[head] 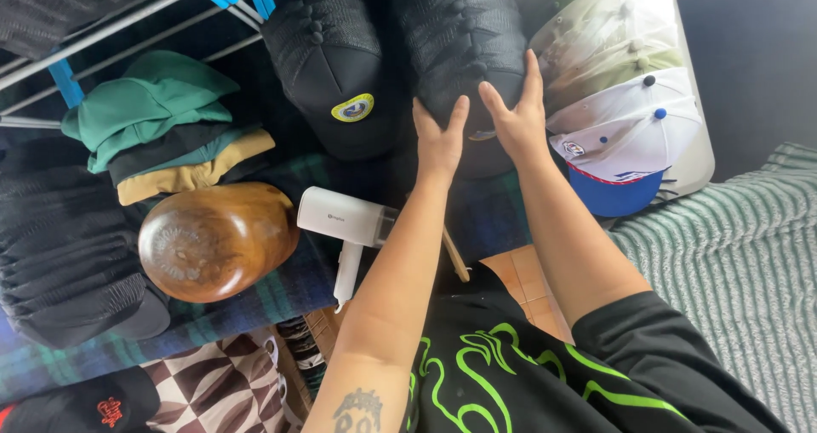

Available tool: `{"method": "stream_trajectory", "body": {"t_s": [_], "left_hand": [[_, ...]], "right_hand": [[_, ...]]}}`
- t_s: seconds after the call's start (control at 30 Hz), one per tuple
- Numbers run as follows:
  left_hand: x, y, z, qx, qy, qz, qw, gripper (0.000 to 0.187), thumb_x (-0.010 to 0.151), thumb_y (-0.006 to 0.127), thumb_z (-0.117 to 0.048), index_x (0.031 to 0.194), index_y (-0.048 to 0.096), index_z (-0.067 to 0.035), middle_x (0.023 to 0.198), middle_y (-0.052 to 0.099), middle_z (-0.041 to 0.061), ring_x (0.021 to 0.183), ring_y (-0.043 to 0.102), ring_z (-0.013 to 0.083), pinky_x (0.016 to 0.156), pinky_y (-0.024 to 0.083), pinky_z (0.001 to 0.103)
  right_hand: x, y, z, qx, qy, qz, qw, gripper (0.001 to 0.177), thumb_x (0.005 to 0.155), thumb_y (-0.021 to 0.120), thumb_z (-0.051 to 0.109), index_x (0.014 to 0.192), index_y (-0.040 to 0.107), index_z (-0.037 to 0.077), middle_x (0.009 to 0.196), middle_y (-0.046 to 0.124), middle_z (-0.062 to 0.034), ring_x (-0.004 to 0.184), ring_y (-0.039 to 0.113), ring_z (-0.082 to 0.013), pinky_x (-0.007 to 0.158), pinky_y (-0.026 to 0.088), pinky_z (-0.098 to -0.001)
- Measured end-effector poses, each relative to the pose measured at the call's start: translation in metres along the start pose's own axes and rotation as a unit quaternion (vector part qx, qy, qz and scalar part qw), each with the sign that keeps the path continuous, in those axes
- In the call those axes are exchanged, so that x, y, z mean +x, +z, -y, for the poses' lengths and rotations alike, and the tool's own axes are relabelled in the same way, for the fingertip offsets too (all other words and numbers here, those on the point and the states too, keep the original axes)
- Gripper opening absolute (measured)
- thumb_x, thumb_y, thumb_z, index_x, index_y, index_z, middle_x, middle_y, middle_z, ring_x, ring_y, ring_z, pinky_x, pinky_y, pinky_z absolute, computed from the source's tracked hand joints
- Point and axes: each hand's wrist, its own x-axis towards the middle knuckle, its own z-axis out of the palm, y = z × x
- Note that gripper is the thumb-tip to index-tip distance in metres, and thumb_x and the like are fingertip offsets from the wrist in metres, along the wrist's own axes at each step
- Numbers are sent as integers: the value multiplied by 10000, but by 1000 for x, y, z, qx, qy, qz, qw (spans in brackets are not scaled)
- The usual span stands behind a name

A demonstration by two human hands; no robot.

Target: Clean and shape various hats using a brush, steamer, and wooden head form

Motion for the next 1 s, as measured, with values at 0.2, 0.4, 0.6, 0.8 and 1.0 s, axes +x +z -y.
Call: {"method": "stream_trajectory", "body": {"t_s": [0.2, 0.4, 0.6, 0.8, 1.0], "left_hand": [[11, -9, 5, 37, -29, 31, 998, 1154, 769, 540, -671, 1603, 46, -46, 1704, 57, 149, 1570, 111, 299, 1251, 147, 425], [2, -27, 3, 55, -41, 84, 994, 1191, 861, 569, -750, 1621, 14, -21, 1662, 126, 298, 1533, 194, 415, 1238, 256, 541], [0, -19, 8, 45, -48, 71, 995, 1156, 869, 529, -761, 1626, 29, -45, 1616, 224, 338, 1493, 289, 448, 1194, 334, 565], [5, -17, 10, 91, -54, 71, 992, 1161, 864, 487, -803, 1628, 20, -64, 1597, 250, 352, 1469, 342, 462, 1161, 390, 565], [13, -13, 24, 137, -12, 62, 989, 1007, 939, 404, -739, 1639, 21, -125, 1579, 217, 397, 1438, 351, 532, 1124, 421, 609]], "right_hand": [[2, -2, 9, 31, 74, 23, 996, 950, 923, 689, 532, 1613, 173, 133, 1694, 217, -144, 1570, 197, -258, 1255, 196, -405], [-3, -6, 8, 13, 129, 33, 991, 958, 967, 690, 734, 1646, 119, 373, 1651, 303, -231, 1462, 383, -483, 1162, 385, -619], [3, -5, 18, -30, 92, 27, 995, 908, 987, 732, 635, 1637, 163, 356, 1642, 329, -234, 1449, 415, -482, 1146, 408, -622], [-3, -3, 15, -27, 116, 19, 993, 856, 1015, 675, 643, 1637, 181, 326, 1613, 360, -266, 1442, 413, -476, 1159, 391, -601], [-3, -4, 6, -48, 91, 27, 994, 799, 1061, 636, 606, 1639, 170, 310, 1598, 367, -303, 1439, 405, -495, 1168, 387, -605]]}}
